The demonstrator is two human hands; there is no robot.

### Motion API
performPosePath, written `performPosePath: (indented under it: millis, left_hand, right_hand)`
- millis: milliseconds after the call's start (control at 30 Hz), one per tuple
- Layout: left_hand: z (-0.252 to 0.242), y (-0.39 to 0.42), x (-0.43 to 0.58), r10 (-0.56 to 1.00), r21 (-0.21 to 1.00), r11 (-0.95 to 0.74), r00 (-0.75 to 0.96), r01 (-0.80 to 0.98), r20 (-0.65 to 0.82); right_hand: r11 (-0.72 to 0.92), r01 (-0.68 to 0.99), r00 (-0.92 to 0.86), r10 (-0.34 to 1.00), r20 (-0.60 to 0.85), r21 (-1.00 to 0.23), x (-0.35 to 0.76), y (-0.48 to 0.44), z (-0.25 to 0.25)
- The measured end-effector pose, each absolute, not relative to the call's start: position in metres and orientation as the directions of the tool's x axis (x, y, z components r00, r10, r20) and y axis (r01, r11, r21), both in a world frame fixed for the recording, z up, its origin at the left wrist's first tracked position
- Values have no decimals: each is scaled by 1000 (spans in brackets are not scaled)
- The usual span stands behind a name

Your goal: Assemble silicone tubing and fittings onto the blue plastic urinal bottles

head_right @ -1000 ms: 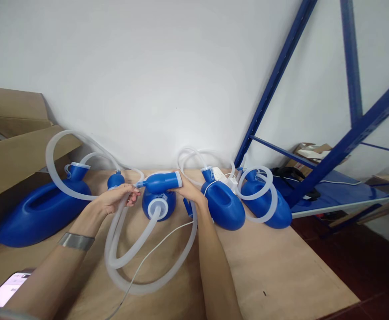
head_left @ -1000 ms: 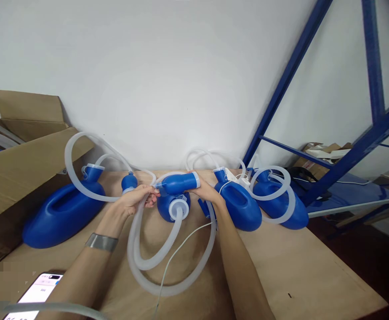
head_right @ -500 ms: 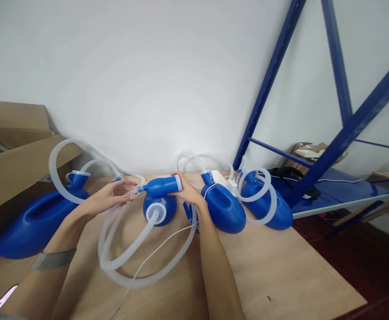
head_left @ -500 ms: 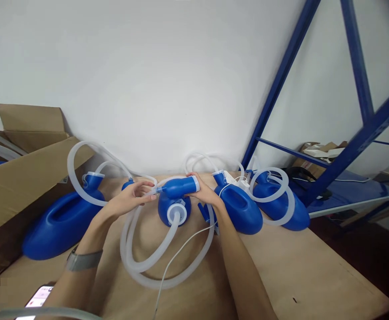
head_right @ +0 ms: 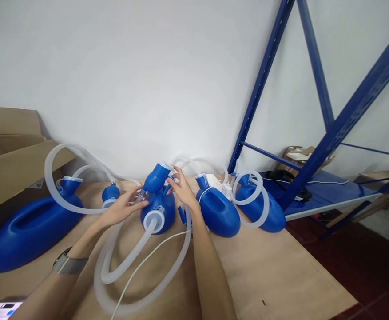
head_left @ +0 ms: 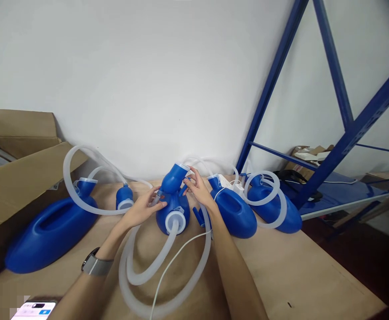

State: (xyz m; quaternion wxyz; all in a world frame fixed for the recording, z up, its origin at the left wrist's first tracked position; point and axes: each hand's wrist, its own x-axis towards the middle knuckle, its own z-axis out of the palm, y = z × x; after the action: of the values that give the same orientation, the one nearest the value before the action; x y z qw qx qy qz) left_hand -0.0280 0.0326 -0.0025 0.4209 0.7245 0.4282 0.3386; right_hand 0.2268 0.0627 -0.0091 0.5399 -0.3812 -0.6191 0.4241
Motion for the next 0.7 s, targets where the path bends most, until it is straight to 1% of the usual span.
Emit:
performPosePath:
  millis: [133, 233, 333, 433, 500, 567, 633, 700]
  left_hand:
    - [21, 23, -33, 895, 877, -375, 363, 301, 258]
    - [48, 5, -39, 864, 808, -483, 334, 338, 377]
    - [72, -17, -40, 852, 778, -517, 306, 358, 425]
    - [84, -34, -34, 833, 772, -540, 342, 336, 434]
    - [85, -40, -31, 820, 730, -568, 342, 380, 460]
    - [83, -43, -29, 778, 623, -621, 278, 475, 564]
    - [79, -44, -30, 681, 461, -654, 201, 601, 704]
    - [76, -46, -31, 580, 288, -634, 194, 717, 791]
  right_hand:
    - [462, 2, -144, 878, 457, -887, 219, 46, 19]
    - [559, -8, -156, 818, 553, -829, 210, 26, 42]
    - [608, -113, -132, 774, 619, -786, 198, 11, 55]
    - [580, -223, -38, 798, 601, -784, 184, 5, 58]
    - [562, -248, 43, 820, 570, -789, 177, 1, 60]
    - [579, -234, 123, 815, 567, -781, 172, -4, 63]
    - [613, -185, 221, 787, 576, -768, 170, -11, 69]
    - [632, -129, 306, 758, 575, -764, 169, -20, 76]
